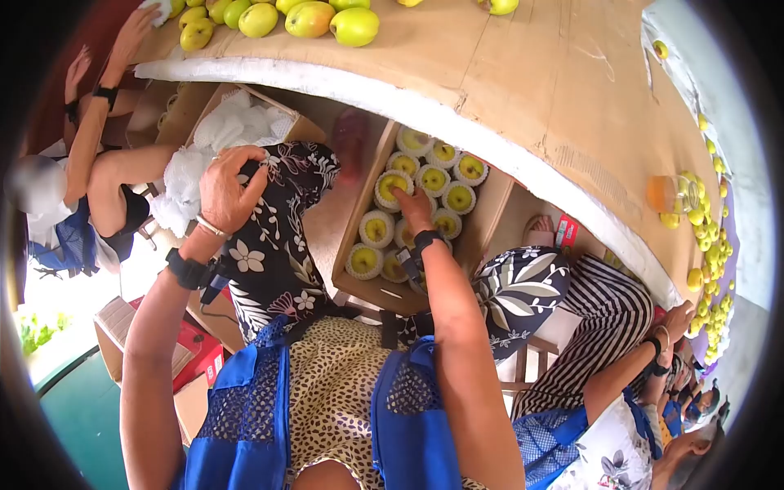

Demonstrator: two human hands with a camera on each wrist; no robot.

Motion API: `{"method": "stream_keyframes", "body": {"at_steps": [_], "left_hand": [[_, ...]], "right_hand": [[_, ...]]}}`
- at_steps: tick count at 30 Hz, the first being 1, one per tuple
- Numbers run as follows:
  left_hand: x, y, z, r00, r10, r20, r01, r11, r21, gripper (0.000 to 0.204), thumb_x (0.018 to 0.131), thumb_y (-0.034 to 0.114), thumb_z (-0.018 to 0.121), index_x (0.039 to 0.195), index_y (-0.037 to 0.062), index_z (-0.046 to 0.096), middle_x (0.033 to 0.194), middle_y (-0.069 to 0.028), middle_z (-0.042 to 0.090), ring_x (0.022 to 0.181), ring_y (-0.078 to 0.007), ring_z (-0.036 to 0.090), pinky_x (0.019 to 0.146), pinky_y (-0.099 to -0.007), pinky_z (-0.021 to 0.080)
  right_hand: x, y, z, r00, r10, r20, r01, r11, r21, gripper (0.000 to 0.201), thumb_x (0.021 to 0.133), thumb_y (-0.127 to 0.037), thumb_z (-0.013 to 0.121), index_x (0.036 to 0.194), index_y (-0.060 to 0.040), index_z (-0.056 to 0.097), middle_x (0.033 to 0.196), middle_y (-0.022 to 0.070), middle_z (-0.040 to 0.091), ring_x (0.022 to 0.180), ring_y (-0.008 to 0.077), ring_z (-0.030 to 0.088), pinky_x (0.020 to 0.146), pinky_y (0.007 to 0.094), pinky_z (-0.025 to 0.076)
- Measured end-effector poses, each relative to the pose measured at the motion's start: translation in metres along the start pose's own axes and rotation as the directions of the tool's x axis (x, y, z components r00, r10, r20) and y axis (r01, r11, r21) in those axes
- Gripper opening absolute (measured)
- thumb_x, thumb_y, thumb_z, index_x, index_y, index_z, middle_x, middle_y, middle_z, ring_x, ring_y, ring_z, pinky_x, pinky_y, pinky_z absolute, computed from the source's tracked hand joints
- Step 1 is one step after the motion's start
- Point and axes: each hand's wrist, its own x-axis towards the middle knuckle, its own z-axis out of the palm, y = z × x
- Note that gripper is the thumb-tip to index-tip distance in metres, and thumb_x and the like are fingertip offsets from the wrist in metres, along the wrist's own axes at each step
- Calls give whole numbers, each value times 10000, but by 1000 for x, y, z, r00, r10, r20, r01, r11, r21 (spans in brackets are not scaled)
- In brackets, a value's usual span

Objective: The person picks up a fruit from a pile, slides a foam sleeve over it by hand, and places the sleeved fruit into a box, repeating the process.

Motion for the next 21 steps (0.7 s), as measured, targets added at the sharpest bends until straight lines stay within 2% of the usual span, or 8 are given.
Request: {"method": "stream_keyframes", "body": {"at_steps": [3, 6, 9, 12, 15, 18, 21], "left_hand": [[1, 3, 3, 1000, -14, 1, 14, 1000, -11, 159, 729, 123, 570, 841, 12, 594, 871, -137, 630, 821, -323, 583, 766, -352, 447], [4, 4, 1, 1000, -27, 1, 27, 1000, -13, 149, 726, 105, 565, 839, 12, 591, 878, -131, 632, 827, -323, 585, 794, -350, 439], [6, 4, 3, 1000, 8, -9, -8, 1000, 3, 144, 727, 99, 560, 838, 13, 591, 878, -130, 631, 826, -324, 586, 816, -353, 432], [6, 7, 2, 1000, -23, 6, 23, 1000, -8, 146, 726, 97, 557, 840, 12, 591, 879, -133, 630, 830, -326, 587, 831, -357, 427], [6, 6, 3, 1000, -12, 4, 12, 1000, 5, 150, 725, 94, 554, 846, 12, 592, 880, -133, 630, 835, -327, 588, 837, -357, 427], [6, 7, 3, 1000, -10, 3, 10, 1000, -11, 153, 725, 96, 557, 848, 11, 590, 881, -133, 630, 842, -327, 587, 842, -358, 425], [9, 11, 4, 1000, 22, -10, -22, 1000, -5, 153, 727, 102, 560, 848, 14, 592, 875, -133, 630, 839, -326, 586, 823, -355, 432]], "right_hand": [[9, 13, 5, 1000, -10, -28, 8, 996, -88, 681, 717, -391, 692, 1196, 38, 467, 1122, 145, 540, 974, 227, 521, 816, 357, 424], [22, 32, 9, 992, -99, 82, 100, 995, -5, 601, 731, -359, 690, 1179, -9, 497, 1080, 109, 566, 906, 192, 549, 761, 324, 449], [18, 33, 10, 998, -52, 44, 56, 993, -101, 521, 744, -313, 679, 1153, -36, 515, 1023, 72, 580, 846, 157, 558, 699, 297, 464], [-11, 0, 2, 990, 34, 138, -49, 993, 104, 464, 705, -286, 690, 1047, 4, 573, 979, 120, 614, 877, 218, 578, 767, 320, 448], [-8, 8, 3, 989, 47, 138, -60, 994, 89, 566, 697, -281, 697, 1131, 32, 513, 1043, 139, 589, 923, 221, 567, 780, 317, 450], [-2, 18, 10, 998, 14, 61, -21, 994, 104, 682, 688, -289, 705, 1203, 65, 434, 1110, 175, 552, 978, 238, 552, 806, 324, 449], [1, 13, 7, 998, 51, 41, -49, 998, -44, 749, 684, -302, 714, 1232, 87, 383, 1159, 204, 521, 1025, 264, 538, 843, 343, 441]]}}
